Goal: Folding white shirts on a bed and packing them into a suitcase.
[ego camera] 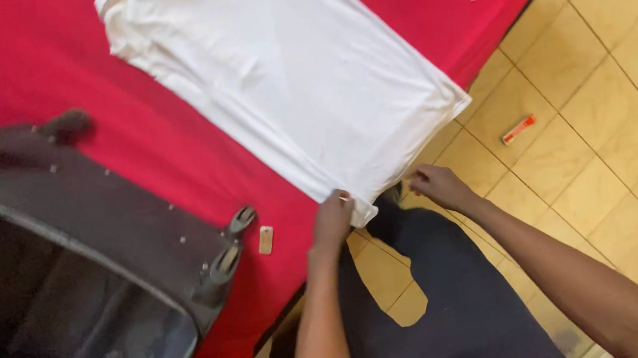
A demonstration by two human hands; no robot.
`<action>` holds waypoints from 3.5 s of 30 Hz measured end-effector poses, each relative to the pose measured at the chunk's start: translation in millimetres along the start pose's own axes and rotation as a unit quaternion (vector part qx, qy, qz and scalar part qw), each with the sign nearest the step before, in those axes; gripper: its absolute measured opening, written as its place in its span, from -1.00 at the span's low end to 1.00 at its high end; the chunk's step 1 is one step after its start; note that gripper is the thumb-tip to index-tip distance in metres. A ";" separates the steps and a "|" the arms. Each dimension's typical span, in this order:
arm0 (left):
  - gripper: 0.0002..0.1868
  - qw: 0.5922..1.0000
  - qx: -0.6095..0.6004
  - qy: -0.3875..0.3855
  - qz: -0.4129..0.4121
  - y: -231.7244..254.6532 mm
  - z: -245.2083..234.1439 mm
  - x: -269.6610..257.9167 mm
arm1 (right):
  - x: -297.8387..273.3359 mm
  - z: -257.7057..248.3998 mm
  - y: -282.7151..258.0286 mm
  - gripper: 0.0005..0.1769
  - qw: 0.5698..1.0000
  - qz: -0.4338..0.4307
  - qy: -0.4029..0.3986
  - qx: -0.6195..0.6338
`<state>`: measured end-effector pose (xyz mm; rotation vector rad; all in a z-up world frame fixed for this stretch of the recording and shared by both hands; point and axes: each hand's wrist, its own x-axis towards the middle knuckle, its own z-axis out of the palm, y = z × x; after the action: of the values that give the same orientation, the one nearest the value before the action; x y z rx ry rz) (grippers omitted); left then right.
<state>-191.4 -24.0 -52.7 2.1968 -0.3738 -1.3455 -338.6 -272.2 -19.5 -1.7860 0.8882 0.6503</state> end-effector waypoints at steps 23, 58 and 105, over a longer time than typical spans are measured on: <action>-0.61 0.891 0.014 0.451 0.038 263.6 -251.3 390.4 | 199.7 -181.1 -150.2 -0.52 0.962 -0.232 0.066 -0.125; -0.63 0.607 -0.651 0.444 0.104 117.7 -100.1 277.8 | 133.9 -150.3 -90.1 -0.53 0.904 -0.328 -0.099 -0.255; -0.48 0.926 -0.341 0.142 -0.071 134.6 160.4 86.8 | 130.3 -116.9 -144.3 -0.73 0.917 -0.311 -0.149 -0.203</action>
<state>-287.5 -224.2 -98.0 1.7913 0.3300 -0.9926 -141.8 -383.2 0.8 -2.1101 -0.0541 0.6829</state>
